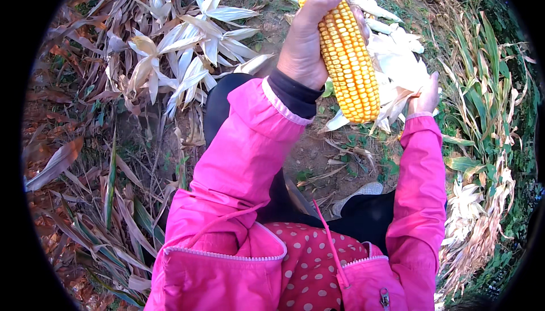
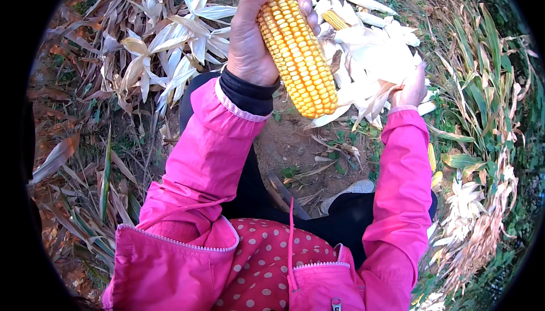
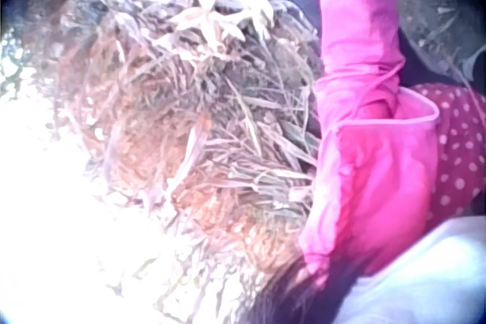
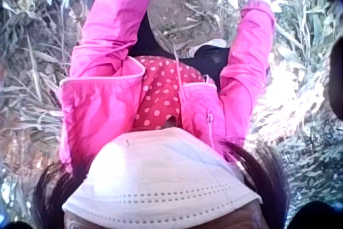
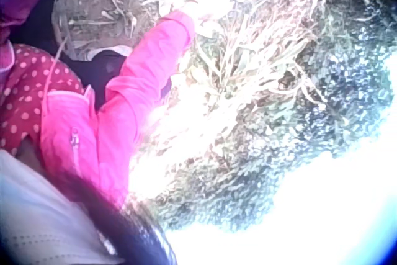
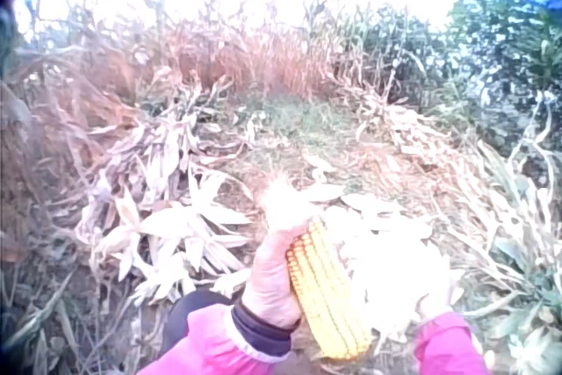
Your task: The person sits on the ground in a cornfield and shucks multiple ears of corn by hand, peeling back the husks and silk to reveal the kernels. Shucked ears are placed to the side while husks accumulate nearby.
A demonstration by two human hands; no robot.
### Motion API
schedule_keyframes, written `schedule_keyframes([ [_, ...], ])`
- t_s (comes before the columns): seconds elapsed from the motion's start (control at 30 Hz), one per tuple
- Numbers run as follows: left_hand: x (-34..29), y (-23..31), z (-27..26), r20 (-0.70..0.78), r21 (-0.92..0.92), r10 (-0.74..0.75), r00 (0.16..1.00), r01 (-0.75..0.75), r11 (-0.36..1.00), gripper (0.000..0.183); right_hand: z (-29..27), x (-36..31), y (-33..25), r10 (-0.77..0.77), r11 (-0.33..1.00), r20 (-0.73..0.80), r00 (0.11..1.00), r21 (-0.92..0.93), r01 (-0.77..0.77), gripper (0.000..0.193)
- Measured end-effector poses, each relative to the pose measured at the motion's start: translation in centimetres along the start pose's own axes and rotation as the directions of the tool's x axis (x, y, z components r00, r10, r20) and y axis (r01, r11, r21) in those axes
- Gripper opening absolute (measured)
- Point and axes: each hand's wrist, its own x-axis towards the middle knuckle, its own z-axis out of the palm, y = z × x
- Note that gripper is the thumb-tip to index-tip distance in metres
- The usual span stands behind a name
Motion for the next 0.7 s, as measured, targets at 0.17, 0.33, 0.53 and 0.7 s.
schedule_keyframes([
  [0.17,-1.1,0.0,0.3,0.115,0.093,-0.023,0.993,0.012,0.996,0.033,8.8,-1.9,2.9,0.204,0.915,0.105,0.973,0.333,-0.228,0.063],
  [0.33,0.1,-0.3,0.2,0.171,0.103,0.022,0.985,-0.041,0.994,0.033,17.9,-8.8,5.8,0.346,0.597,0.603,0.719,0.450,-0.664,0.068],
  [0.53,-0.1,1.3,-1.2,-0.017,0.113,0.074,0.997,-0.071,0.991,0.019,16.0,-13.1,5.1,0.296,0.708,0.871,0.393,0.076,-0.702,0.072],
  [0.7,0.0,-0.6,-0.5,-0.021,0.325,-0.017,1.000,0.023,0.945,0.024,10.3,-14.8,2.0,0.309,0.916,0.876,0.371,-0.168,-0.365,0.062],
])
